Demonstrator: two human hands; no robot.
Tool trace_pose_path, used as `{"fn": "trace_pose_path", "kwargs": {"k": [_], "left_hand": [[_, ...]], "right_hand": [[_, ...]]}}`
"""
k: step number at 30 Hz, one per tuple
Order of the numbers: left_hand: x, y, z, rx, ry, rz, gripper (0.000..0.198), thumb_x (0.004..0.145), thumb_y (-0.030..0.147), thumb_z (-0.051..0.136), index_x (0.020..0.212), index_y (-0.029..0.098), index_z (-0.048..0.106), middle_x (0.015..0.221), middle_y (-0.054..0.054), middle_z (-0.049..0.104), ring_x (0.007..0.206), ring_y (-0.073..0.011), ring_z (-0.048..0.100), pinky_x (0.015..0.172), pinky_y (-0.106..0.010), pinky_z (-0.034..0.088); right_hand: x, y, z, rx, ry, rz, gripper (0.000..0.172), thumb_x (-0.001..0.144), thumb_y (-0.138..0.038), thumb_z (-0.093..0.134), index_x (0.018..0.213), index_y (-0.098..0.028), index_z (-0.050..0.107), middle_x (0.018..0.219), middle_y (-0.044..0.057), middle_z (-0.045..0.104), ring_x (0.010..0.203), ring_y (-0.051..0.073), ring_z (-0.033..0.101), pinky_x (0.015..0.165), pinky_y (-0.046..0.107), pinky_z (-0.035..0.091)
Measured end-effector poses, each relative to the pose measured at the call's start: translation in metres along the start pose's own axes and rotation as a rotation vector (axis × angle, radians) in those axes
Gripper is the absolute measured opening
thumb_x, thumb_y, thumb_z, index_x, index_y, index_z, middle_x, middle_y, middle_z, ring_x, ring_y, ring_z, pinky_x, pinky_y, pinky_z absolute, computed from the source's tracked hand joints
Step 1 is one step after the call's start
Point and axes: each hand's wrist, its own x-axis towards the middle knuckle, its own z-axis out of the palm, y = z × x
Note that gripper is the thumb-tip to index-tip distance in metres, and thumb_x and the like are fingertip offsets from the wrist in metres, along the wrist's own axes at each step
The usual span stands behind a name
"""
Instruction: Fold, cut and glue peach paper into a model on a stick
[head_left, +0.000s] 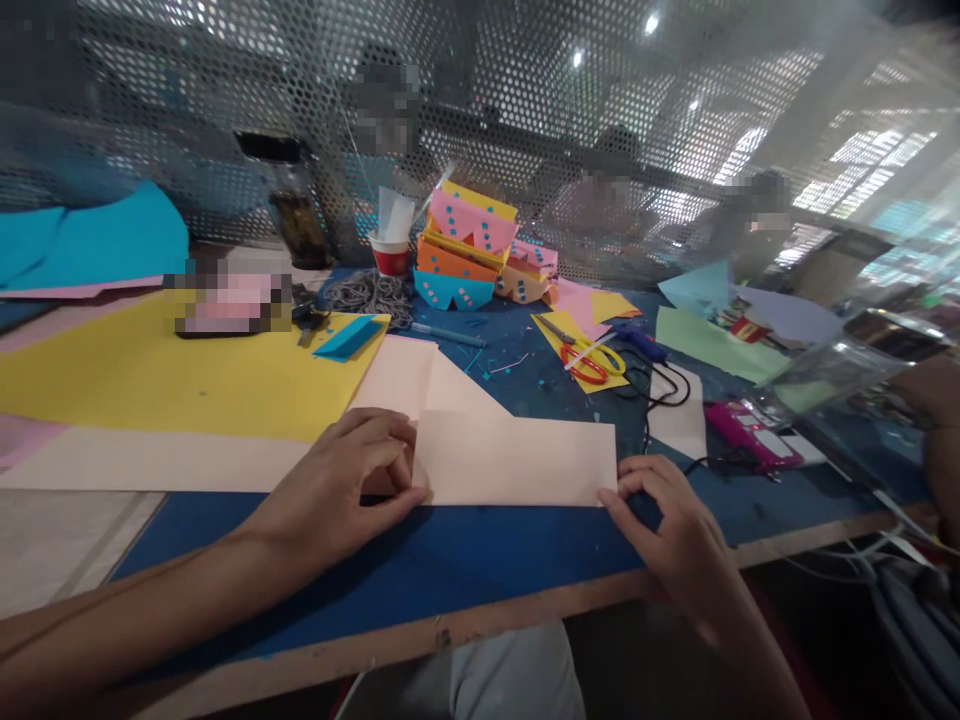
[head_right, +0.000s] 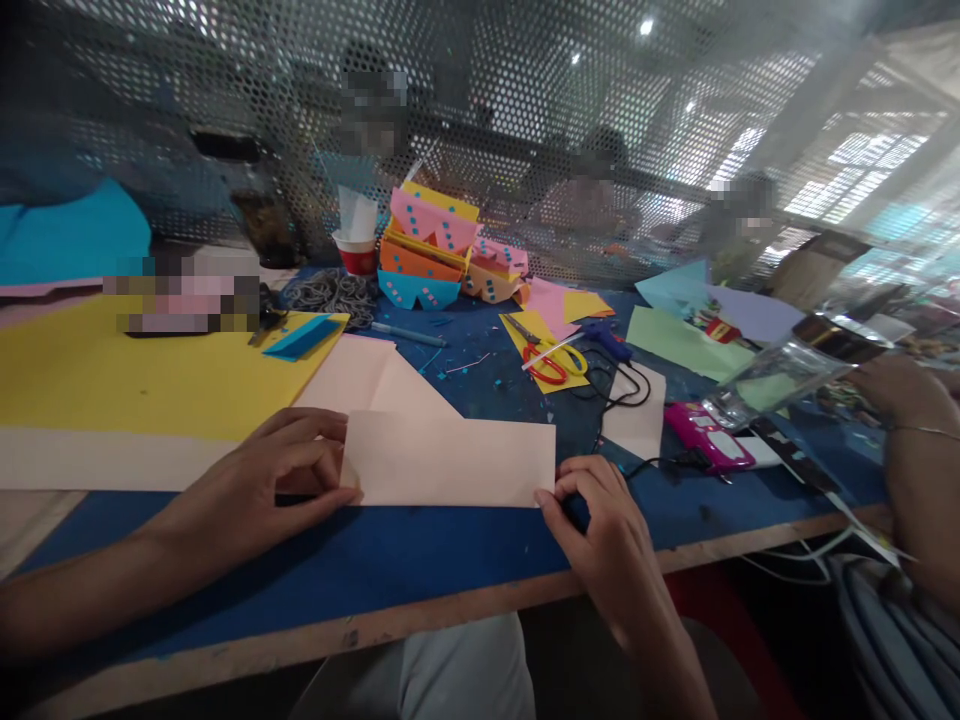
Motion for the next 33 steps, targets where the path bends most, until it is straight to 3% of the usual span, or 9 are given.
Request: {"fn": "trace_pose_path", "kwargs": {"k": [10,15,18,22,27,33], "left_hand": [[0.000,-0.008,0.006,0.081,0.088,0.091,0.015,0.095,0.037,0.065,0.090,0.024,0.059,0.111,-0.007,0.072,0.111,-0.0285,0.067,0.091,-0.046,0.059],[-0.003,-0.008,0.009,0.126,0.121,0.113,0.016,0.099,0.037,0.064,0.109,0.025,0.064,0.126,-0.010,0.065,0.125,-0.0293,0.062,0.101,-0.048,0.057],[-0.004,-0.006,0.010,0.138,0.105,0.201,0.016,0.104,0.031,0.061,0.119,0.027,0.066,0.131,-0.008,0.065,0.130,-0.0274,0.059,0.105,-0.046,0.054],[-0.004,-0.003,0.012,0.170,0.094,0.371,0.019,0.107,0.018,0.054,0.113,0.029,0.069,0.120,-0.002,0.074,0.130,-0.0239,0.059,0.109,-0.043,0.050],[-0.005,0.003,0.012,0.270,0.099,0.400,0.024,0.104,0.014,0.052,0.112,0.027,0.071,0.115,-0.002,0.078,0.125,-0.0248,0.064,0.106,-0.044,0.050],[-0.012,0.010,0.013,0.382,0.110,0.422,0.022,0.102,0.016,0.053,0.112,0.024,0.071,0.119,-0.003,0.080,0.122,-0.0233,0.067,0.119,-0.046,0.042]], "right_hand": [[0.001,0.002,0.002,-0.030,-0.006,-0.006,0.021,0.104,-0.036,0.062,0.086,-0.025,0.059,0.106,0.008,0.068,0.103,0.026,0.067,0.087,0.039,0.051],[0.001,0.004,0.002,-0.025,-0.014,-0.005,0.020,0.104,-0.034,0.062,0.087,-0.025,0.059,0.107,0.008,0.067,0.104,0.027,0.066,0.089,0.040,0.051],[0.001,0.002,0.002,-0.025,-0.024,-0.004,0.020,0.104,-0.034,0.063,0.087,-0.025,0.058,0.106,0.008,0.067,0.103,0.026,0.066,0.088,0.039,0.051],[0.001,-0.002,0.002,-0.015,-0.012,0.016,0.020,0.104,-0.033,0.062,0.087,-0.025,0.057,0.107,0.008,0.066,0.104,0.026,0.064,0.089,0.040,0.050],[0.001,-0.006,0.002,0.007,-0.010,0.022,0.020,0.105,-0.032,0.060,0.087,-0.025,0.055,0.107,0.008,0.065,0.105,0.027,0.063,0.091,0.041,0.049],[0.001,-0.009,0.001,0.027,-0.016,0.033,0.019,0.106,-0.032,0.059,0.088,-0.026,0.055,0.107,0.008,0.064,0.106,0.027,0.061,0.093,0.043,0.048]]}}
